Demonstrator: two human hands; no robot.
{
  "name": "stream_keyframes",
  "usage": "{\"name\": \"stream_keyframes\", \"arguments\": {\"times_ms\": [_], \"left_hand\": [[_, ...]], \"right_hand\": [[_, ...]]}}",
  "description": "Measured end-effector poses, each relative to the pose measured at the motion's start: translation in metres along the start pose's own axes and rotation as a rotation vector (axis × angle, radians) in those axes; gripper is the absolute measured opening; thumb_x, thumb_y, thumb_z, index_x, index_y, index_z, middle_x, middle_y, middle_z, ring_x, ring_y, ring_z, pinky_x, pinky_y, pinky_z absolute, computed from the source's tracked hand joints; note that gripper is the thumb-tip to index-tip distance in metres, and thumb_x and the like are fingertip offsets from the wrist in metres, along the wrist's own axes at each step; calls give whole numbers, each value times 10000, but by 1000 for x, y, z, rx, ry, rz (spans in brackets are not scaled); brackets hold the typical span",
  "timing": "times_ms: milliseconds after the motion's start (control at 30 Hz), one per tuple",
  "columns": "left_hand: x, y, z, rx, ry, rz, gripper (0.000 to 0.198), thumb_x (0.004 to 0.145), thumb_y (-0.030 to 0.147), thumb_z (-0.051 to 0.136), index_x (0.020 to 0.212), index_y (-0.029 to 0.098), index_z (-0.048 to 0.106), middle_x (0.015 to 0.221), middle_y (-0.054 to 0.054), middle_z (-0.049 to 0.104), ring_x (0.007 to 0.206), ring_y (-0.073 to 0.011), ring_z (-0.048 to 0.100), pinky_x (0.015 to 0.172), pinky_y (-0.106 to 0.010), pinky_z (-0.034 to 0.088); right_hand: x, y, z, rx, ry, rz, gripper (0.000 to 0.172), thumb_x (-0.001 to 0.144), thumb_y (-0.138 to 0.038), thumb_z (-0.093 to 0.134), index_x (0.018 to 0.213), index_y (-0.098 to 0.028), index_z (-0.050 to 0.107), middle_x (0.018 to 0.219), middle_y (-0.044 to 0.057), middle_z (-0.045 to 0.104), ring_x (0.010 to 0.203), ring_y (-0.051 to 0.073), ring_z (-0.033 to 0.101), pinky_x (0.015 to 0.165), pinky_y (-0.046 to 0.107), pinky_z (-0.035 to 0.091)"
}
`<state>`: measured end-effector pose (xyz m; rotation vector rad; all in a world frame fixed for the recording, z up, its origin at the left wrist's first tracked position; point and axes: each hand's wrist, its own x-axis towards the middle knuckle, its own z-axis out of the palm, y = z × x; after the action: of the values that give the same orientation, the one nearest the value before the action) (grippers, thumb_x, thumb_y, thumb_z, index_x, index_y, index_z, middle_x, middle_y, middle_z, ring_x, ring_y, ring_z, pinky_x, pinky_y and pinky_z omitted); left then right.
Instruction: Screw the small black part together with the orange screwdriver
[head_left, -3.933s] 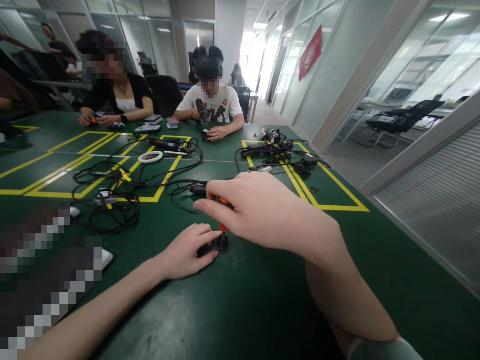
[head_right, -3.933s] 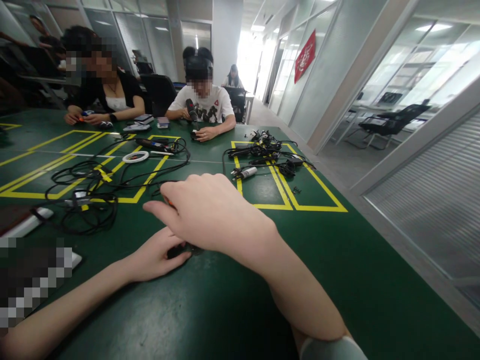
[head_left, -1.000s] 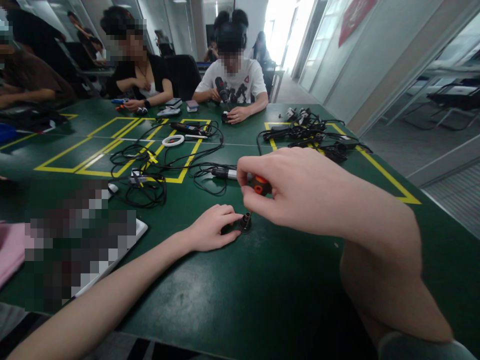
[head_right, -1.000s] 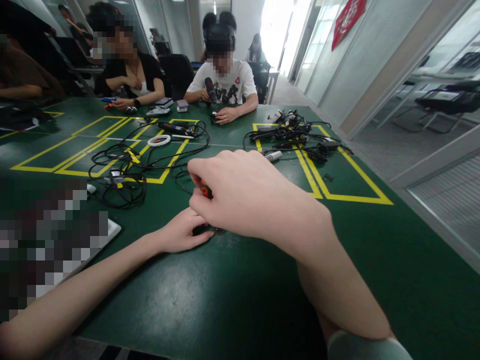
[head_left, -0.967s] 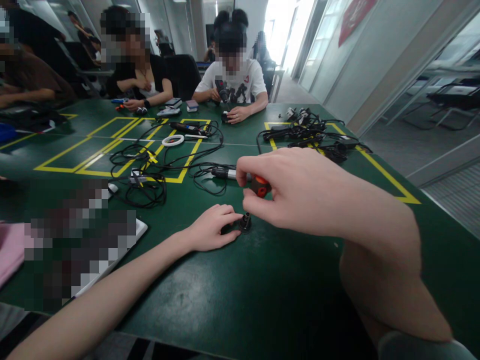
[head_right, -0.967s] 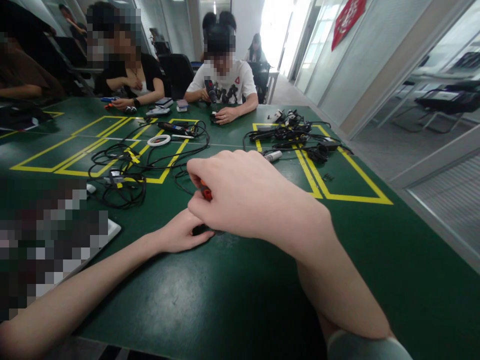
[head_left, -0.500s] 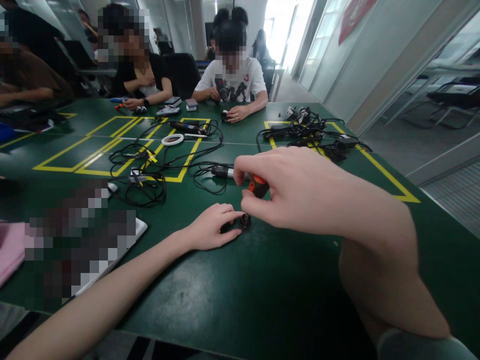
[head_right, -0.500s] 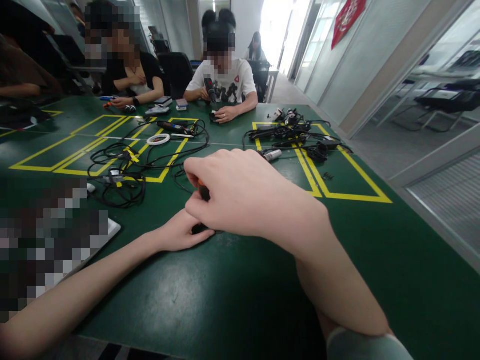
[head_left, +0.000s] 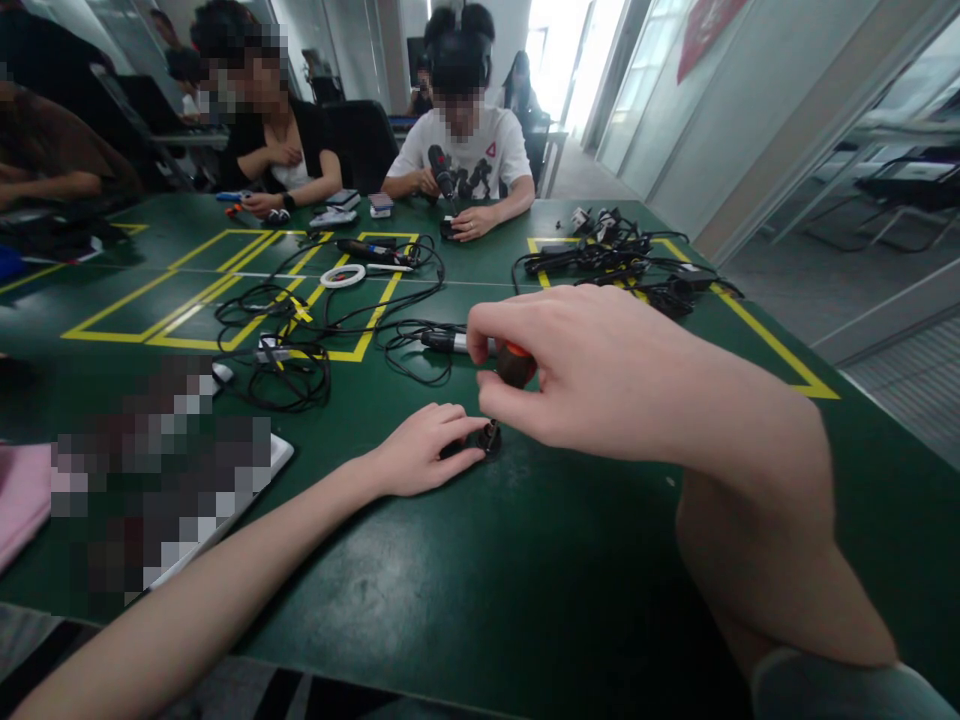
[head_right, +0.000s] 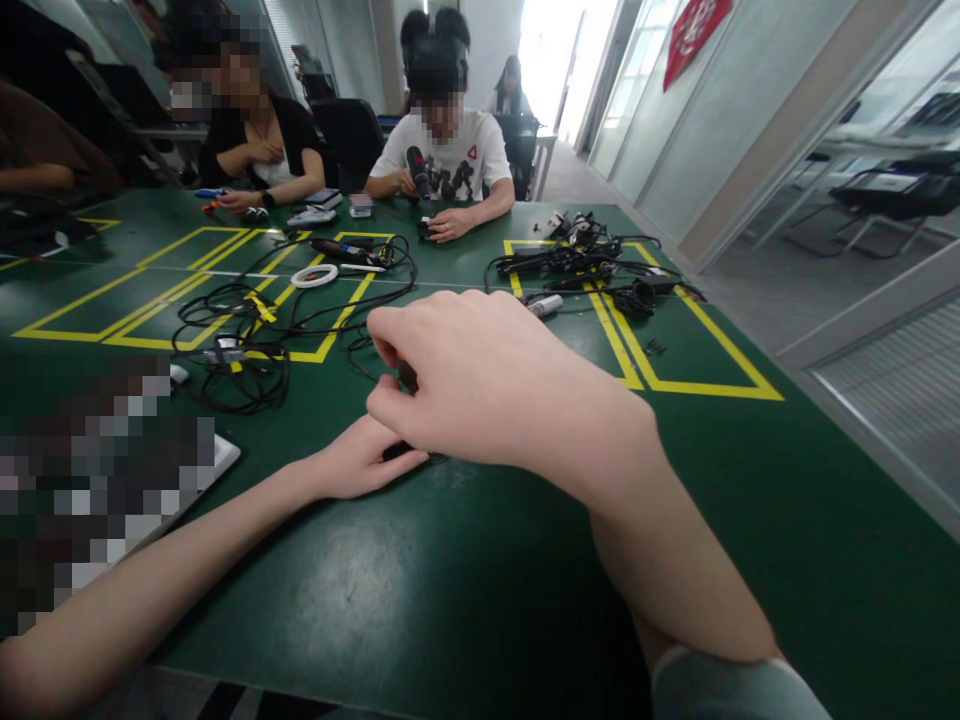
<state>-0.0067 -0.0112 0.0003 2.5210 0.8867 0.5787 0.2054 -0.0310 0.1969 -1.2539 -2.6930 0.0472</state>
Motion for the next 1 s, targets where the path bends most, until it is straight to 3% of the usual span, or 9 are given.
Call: {"name": "stream_keyframes", "arguments": {"times_ms": [100,167,333,467,567,633,833,1000], "left_hand": [[0,0,0,1,0,1,345,1102,445,539,1324,239,705,1123,-103,723,1045,-267,683,979,-418,557],[1,1,-2,0,-12,7,341,1104,438,537,1320,234,704,1127,-107,719,1046,-267,684,977,-415,555],[1,2,-4,-4,-30,8,332,1115,437,518,1277,222,712,1128,-110,720,1048,-262,686,951,-396,550],[1,0,-1,-17,-10,0,330,1112,448,526,1261,230,723,1095,-94,723,1025,-258,683,954,-397,555],[1,0,-1,-12,-16,2,337,1112,451,523,1287,237,716,1108,-94,722,1035,-260,683,978,-409,556],[1,0,-2,-5,-26,5,336,1113,446,523,1301,241,711,1122,-99,720,1039,-260,684,993,-416,553],[1,-1,-3,-9,-28,7,334,1113,442,525,1299,239,715,1130,-106,720,1051,-263,684,988,-409,556],[0,-2,-1,-24,-17,4,350,1118,458,516,1313,244,711,1148,-100,729,1082,-266,690,1007,-415,558]], "right_hand": [[1,0,1,-28,19,24,315,1017,-478,564,937,-208,708,823,59,734,713,207,584,640,321,283],[1,0,2,-51,18,36,358,1054,-479,511,925,-208,707,785,55,714,672,197,558,627,324,264],[-1,4,2,-39,35,6,216,994,-287,510,972,-211,711,833,47,727,686,184,556,641,319,265],[-1,2,1,6,8,-33,146,917,-327,622,953,-215,709,891,43,759,728,192,589,648,315,286],[1,0,0,-24,8,14,314,1006,-473,575,897,-213,714,824,57,749,722,206,598,641,318,276],[1,0,0,-55,19,37,375,1049,-480,521,879,-208,717,809,67,749,716,206,603,641,319,273],[0,3,2,-26,58,-10,149,937,-259,572,924,-207,711,883,51,768,748,199,613,659,316,299],[-1,2,0,48,51,-69,151,883,-240,583,952,-196,709,953,60,768,807,203,624,706,317,350]]}}
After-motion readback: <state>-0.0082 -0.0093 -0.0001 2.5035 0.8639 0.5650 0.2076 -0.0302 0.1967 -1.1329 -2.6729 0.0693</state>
